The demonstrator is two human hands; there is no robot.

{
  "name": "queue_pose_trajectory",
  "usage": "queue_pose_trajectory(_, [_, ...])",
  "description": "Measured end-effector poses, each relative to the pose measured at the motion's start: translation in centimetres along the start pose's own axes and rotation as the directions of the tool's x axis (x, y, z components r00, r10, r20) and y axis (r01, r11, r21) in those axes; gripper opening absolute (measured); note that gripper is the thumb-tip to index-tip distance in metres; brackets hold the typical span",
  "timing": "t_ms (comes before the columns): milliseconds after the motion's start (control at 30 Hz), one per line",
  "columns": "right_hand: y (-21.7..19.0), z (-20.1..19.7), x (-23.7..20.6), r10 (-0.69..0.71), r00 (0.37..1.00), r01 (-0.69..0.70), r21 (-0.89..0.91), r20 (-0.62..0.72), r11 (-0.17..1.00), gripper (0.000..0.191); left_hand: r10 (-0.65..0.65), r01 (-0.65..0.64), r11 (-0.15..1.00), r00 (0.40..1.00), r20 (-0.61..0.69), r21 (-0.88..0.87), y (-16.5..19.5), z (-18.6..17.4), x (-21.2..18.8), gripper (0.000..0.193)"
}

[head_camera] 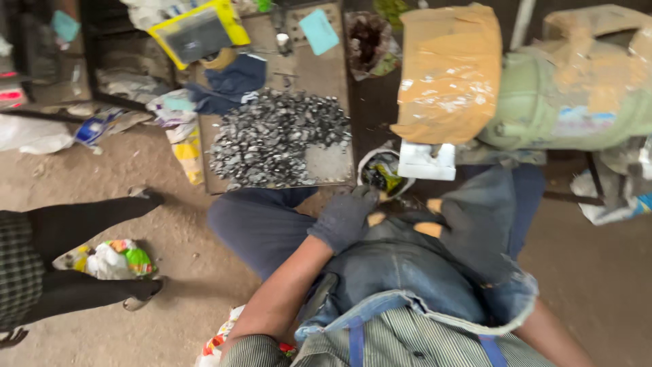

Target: The person sits on the floor holding small metal blade pieces with gloved hands and grinds their edges against a bench grinder, producing sparks, then places the ground pieces onto a tray with a growing pile of finished pieces, repeating the cycle.

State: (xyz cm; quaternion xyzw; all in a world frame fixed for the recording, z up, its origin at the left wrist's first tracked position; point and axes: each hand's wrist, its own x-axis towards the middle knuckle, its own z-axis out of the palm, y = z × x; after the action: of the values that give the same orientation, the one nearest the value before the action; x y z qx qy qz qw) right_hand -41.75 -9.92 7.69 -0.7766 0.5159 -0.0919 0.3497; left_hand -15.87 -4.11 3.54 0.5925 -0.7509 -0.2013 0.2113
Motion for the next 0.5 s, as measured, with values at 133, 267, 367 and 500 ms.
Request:
queue_pose_trajectory(133, [0.5, 0.0, 0.5, -0.104, 0.994, 0.104, -0.004, -0.008, 0.995, 0.048, -0.310, 0.293, 0.951, 0.865, 0.394, 0.104, -3.5, 0.0, -0.4, 0.033])
queue_pose_trajectory(267, [1.0, 0.5, 0.2, -0.073, 0.997, 0.074, 0.039, -0.014, 0.997, 0.048, -0.305, 0.280, 0.941, 0.946, 0.113, 0.190, -5.2, -0.5, 3.4, 0.030])
queue_pose_trajectory(367, [0.8, 0.5, 0.3, -0.001, 1.000, 0.002, 0.045, -0.015, 0.999, 0.049, -0.430, 0.440, 0.895, 0.894, -0.128, 0.065, -5.4, -1.6, 6.0, 0.034])
queue_pose_trajectory(500, [-0.2, -0.2, 0.5, 0.061, 0.998, -0.059, 0.083, -0.026, 0.995, 0.048, -0.454, 0.452, 0.891, 0.886, -0.095, -0.039, -5.4, -2.4, 6.9, 0.043])
